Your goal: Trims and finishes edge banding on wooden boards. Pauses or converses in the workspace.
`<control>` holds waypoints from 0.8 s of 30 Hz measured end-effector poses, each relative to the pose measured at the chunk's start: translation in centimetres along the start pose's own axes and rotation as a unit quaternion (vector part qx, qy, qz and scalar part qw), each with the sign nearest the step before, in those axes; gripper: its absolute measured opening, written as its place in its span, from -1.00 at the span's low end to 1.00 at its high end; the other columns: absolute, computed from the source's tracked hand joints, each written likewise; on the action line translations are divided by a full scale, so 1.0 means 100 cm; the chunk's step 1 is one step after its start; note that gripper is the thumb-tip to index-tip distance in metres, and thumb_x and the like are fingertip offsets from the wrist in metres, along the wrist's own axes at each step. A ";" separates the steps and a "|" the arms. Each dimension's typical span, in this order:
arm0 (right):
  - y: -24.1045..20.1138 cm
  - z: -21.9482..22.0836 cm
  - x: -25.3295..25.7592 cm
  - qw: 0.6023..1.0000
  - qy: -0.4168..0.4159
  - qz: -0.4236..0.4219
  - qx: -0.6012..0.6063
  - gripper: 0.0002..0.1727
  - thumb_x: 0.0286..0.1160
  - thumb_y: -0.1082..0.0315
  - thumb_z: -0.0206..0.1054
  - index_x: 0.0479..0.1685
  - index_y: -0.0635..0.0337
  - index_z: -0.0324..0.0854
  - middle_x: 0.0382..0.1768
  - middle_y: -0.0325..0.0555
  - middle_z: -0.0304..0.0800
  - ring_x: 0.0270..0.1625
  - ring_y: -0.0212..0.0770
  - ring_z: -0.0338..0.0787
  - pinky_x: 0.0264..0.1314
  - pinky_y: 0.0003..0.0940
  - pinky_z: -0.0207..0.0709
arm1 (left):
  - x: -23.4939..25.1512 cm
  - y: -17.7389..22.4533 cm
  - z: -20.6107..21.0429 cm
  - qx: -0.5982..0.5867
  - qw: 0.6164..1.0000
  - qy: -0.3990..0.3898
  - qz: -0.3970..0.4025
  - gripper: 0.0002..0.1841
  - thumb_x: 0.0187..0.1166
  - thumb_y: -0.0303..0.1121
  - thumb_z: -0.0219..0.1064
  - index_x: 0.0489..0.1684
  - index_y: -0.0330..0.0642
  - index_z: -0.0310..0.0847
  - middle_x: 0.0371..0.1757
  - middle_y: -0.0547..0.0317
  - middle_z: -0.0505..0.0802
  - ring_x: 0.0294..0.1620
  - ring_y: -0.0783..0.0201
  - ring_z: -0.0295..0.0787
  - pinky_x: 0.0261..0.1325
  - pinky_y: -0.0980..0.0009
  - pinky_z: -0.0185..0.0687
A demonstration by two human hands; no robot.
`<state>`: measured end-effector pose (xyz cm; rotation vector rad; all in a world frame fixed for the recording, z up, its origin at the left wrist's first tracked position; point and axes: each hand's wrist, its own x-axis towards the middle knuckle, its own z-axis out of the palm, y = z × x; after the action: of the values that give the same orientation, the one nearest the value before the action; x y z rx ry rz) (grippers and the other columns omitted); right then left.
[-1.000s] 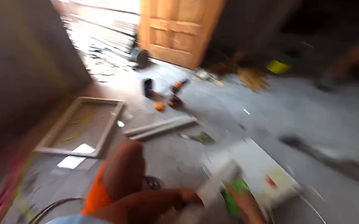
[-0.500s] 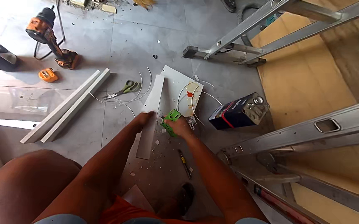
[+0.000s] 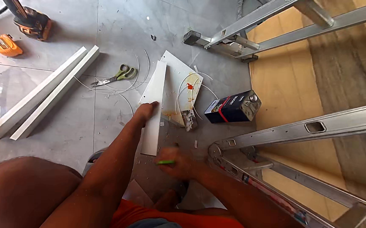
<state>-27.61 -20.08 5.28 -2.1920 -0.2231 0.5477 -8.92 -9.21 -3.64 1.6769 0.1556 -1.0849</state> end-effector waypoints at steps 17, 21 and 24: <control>0.059 -0.099 0.101 0.955 0.147 0.253 -0.046 -0.63 0.63 0.22 0.38 0.36 0.02 0.74 0.23 0.08 0.83 0.32 0.00 0.79 0.47 0.14 0.56 | -0.005 -0.007 -0.012 -0.107 0.993 -0.039 0.016 -0.44 0.85 0.05 0.01 0.17 -0.35 0.65 -0.02 -0.17 0.81 -0.06 0.06 0.78 0.07 -0.01 0.70; 0.058 -0.087 0.130 0.954 0.157 0.243 -0.078 -0.63 0.66 0.24 0.34 0.38 0.09 0.72 0.34 0.04 0.78 0.46 -0.02 0.70 0.58 0.09 0.47 | -0.001 -0.012 -0.006 -0.055 0.996 -0.058 0.035 -0.40 0.88 0.08 -0.08 0.35 -0.33 0.55 0.15 -0.25 0.77 0.14 -0.05 0.75 0.21 -0.10 0.65; 0.057 -0.085 0.134 0.957 0.158 0.233 -0.074 -0.65 0.66 0.26 0.33 0.34 0.14 0.73 0.30 0.08 0.79 0.43 -0.01 0.71 0.56 0.08 0.47 | -0.004 -0.010 -0.007 -0.018 0.998 -0.040 0.052 -0.35 0.93 0.06 -0.21 0.30 -0.40 0.57 0.21 -0.33 0.73 0.24 -0.11 0.69 0.29 -0.15 0.56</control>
<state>-12.00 -25.07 1.37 -2.4506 0.4481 0.4313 -9.29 -8.03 -4.06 1.5894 0.0361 -1.0629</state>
